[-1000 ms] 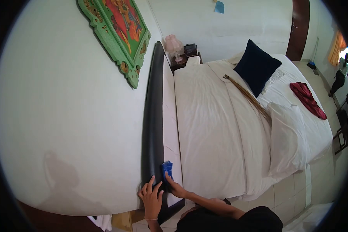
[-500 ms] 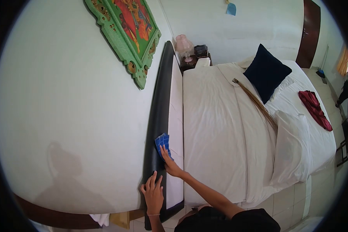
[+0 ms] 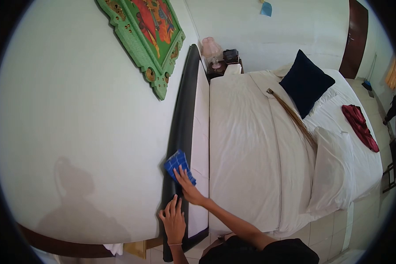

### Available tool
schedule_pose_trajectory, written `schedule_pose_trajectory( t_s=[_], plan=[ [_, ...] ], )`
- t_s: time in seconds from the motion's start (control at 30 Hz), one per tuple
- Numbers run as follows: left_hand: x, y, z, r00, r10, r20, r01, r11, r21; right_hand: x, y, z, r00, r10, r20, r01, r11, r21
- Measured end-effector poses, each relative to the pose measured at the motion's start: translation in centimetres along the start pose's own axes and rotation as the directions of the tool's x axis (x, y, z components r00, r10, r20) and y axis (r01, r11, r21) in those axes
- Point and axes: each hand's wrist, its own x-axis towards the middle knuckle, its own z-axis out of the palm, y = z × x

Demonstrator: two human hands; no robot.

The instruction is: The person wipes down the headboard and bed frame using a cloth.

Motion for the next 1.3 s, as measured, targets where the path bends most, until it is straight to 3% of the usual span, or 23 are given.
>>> schedule_pose_trajectory(
  t_s=[0.03,0.17,0.23,0.3,0.43,0.5,0.67,0.77,0.83,0.87,1.07,1.3],
  plan=[
    [0.0,0.0,0.1,1.000,-0.006,-0.002,0.006,1.000,0.002,1.1,1.4,0.0,1.000,-0.009,-0.026,0.007,0.998,-0.066],
    [-0.1,0.1,0.2,0.999,-0.001,-0.033,0.003,0.997,0.082,3.1,6.2,-0.7,0.994,-0.023,-0.111,0.018,0.999,-0.039],
    [-0.2,0.1,0.2,0.999,0.000,-0.036,0.003,0.996,0.090,2.2,9.0,-0.3,0.970,0.220,-0.101,-0.201,0.965,0.170],
    [-0.1,0.0,0.3,0.999,0.004,-0.039,-0.002,0.998,0.065,0.1,10.5,0.6,0.970,0.227,-0.083,-0.213,0.966,0.146],
    [-0.1,0.2,0.2,1.000,-0.007,-0.021,0.009,0.996,0.085,-3.5,8.3,1.9,0.979,0.195,-0.064,-0.188,0.977,0.096],
    [0.0,0.1,0.3,1.000,-0.007,-0.026,0.009,0.996,0.092,-4.2,5.9,1.9,0.977,0.212,-0.035,-0.202,0.961,0.188],
    [-0.1,0.1,0.3,1.000,-0.010,-0.022,0.012,0.997,0.078,-1.0,2.5,0.1,0.988,0.153,-0.039,-0.150,0.986,0.068],
    [0.0,0.1,0.4,1.000,-0.017,-0.024,0.018,0.998,0.058,2.1,3.9,-1.0,0.997,0.018,-0.070,-0.022,0.998,-0.055],
    [-0.1,0.1,0.3,0.999,-0.024,-0.026,0.026,0.999,0.048,3.8,5.0,-1.6,0.992,0.036,-0.118,-0.043,0.998,-0.049],
    [-0.1,0.2,0.2,0.999,-0.024,-0.023,0.025,0.999,0.040,4.2,5.2,-2.1,0.988,0.114,-0.107,-0.109,0.993,0.045],
    [0.0,0.1,0.3,0.999,-0.023,-0.029,0.024,0.999,0.032,1.9,9.1,-0.7,0.987,0.156,-0.048,-0.153,0.986,0.069],
    [0.1,0.2,0.3,0.999,-0.034,-0.039,0.035,0.999,0.024,-2.4,3.7,0.2,0.987,0.160,0.013,-0.160,0.970,0.183]
  ],
)
